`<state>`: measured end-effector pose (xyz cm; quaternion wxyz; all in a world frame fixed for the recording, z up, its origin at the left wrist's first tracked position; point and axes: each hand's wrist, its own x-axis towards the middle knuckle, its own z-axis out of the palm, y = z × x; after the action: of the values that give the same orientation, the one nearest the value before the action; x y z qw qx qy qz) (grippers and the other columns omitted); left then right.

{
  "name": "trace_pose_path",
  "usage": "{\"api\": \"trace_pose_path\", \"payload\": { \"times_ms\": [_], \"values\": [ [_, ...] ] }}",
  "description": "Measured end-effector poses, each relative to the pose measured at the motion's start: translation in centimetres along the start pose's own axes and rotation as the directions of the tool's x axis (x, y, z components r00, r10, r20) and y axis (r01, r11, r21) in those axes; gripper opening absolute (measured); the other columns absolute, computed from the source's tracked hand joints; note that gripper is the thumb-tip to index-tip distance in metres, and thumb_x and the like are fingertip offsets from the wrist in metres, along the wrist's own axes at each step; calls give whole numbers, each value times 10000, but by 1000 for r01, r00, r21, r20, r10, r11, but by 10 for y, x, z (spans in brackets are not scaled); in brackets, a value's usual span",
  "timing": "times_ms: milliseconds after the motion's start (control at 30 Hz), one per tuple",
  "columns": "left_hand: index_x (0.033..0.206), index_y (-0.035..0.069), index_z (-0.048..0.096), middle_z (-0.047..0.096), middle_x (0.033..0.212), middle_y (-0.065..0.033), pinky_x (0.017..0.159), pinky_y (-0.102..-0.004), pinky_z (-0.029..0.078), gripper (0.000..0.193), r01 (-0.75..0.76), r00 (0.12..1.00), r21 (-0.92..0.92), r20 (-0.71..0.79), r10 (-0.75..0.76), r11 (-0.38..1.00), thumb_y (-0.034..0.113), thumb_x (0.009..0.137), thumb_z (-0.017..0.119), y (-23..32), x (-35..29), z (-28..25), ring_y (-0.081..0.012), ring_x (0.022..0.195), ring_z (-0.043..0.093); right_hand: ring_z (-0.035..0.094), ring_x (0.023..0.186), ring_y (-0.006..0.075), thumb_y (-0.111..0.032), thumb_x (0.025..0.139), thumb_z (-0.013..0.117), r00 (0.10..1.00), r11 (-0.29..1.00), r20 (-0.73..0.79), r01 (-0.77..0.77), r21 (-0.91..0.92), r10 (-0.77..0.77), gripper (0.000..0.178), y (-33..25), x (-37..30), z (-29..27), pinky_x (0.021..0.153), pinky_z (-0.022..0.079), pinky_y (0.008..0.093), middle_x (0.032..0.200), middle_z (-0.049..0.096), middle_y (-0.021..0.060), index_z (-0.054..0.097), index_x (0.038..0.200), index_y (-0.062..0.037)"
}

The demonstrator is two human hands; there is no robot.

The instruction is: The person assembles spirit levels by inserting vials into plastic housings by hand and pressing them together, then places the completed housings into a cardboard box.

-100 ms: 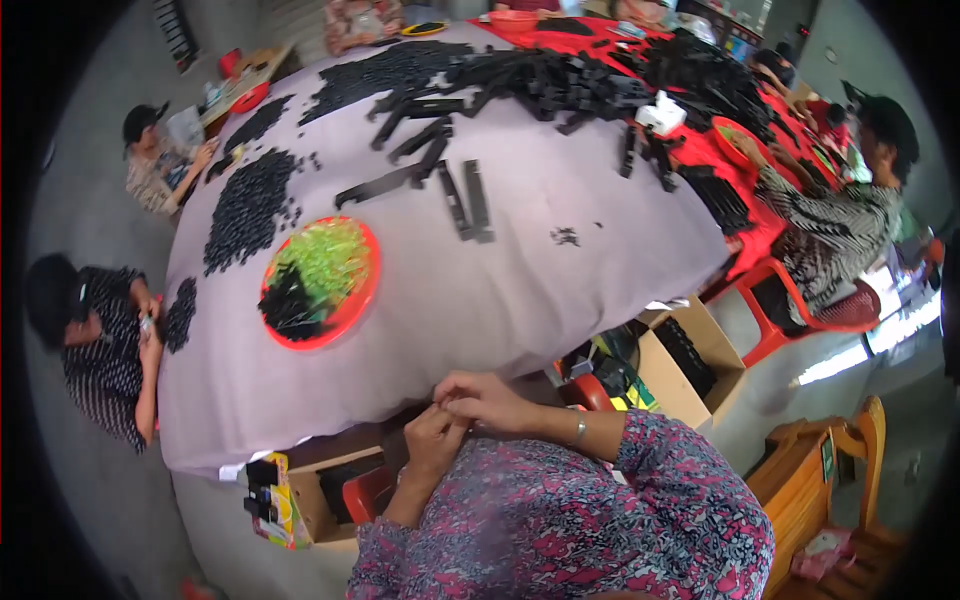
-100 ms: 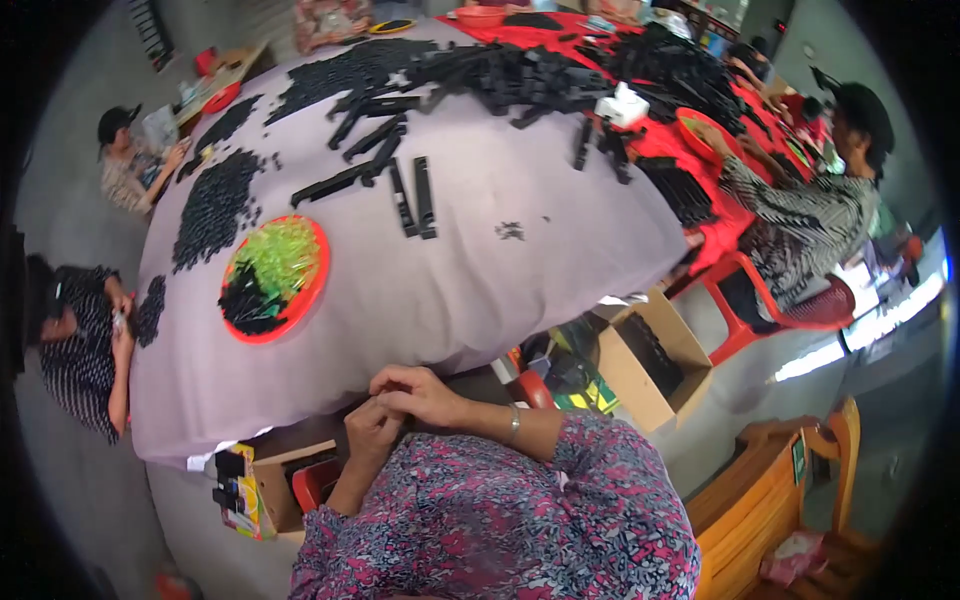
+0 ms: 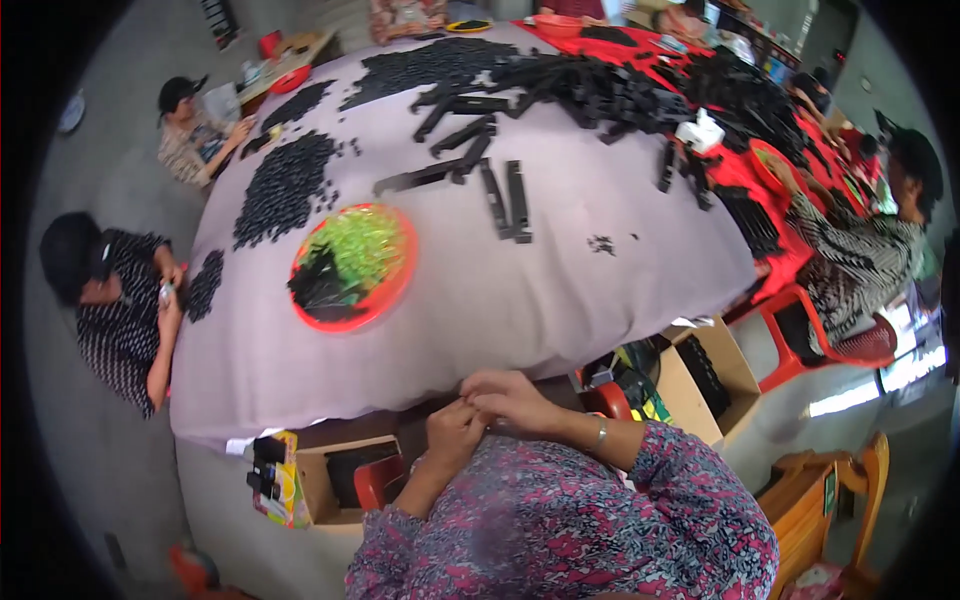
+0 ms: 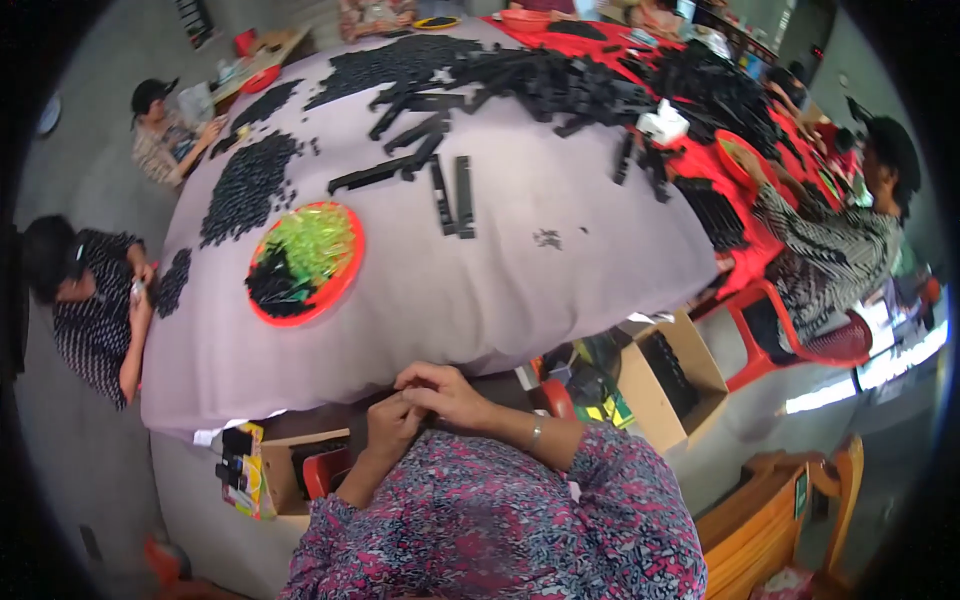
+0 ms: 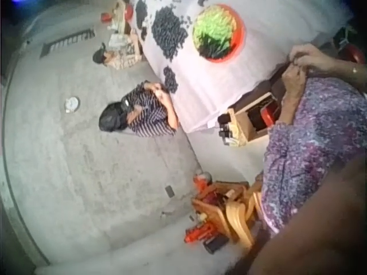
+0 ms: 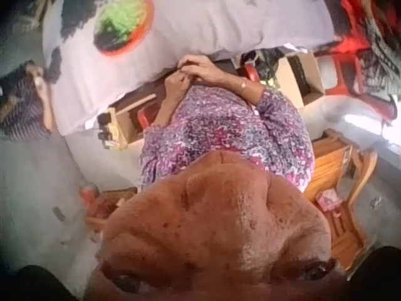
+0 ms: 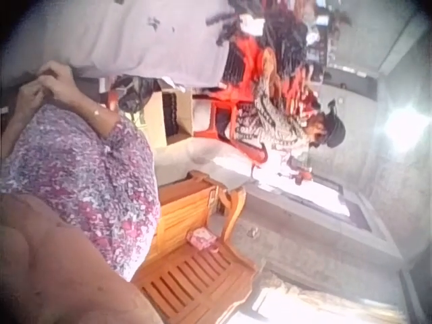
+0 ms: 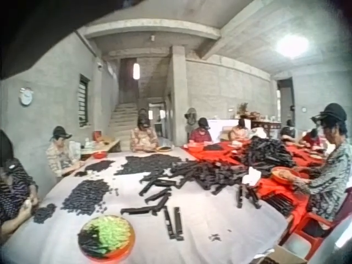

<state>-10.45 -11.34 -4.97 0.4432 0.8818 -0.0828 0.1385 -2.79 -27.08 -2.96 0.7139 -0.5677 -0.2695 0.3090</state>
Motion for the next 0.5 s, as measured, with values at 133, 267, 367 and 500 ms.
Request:
{"api": "trace_pose_path", "payload": {
  "times_ms": [133,267,367,500],
  "values": [
    [969,34,715,707,906,-171,676,-388,557,184,3,999,32,-36,-2,999,207,914,690,-2,-8,4,-350,816,707,561,896,81,-127,959,611,999,998,11,-34,51,33,175,-5,-2,4,809,472,260,962,615,8,625,1089,-12],
    [971,30,716,710,935,-167,667,-383,559,171,23,996,97,-89,-14,995,184,901,692,0,-9,10,-334,834,710,601,959,122,-58,925,549,998,998,1,-58,18,58,209,-11,-4,2,869,481,265,1003,645,43,639,1103,5],
    [935,26,718,706,930,-158,654,-393,556,152,-127,981,70,-138,136,989,166,882,697,-10,-8,18,-324,817,704,589,887,109,-40,922,522,986,977,-42,-153,145,161,224,-11,-6,-6,807,470,243,958,636,45,640,1104,17],
    [877,21,713,688,883,-143,627,-404,544,133,-138,990,47,-29,140,989,153,860,710,-8,-6,18,-314,760,685,571,845,102,-165,945,552,982,964,-34,-173,204,183,265,-10,-5,-11,769,456,237,954,638,48,630,1118,21]
  ]
}}
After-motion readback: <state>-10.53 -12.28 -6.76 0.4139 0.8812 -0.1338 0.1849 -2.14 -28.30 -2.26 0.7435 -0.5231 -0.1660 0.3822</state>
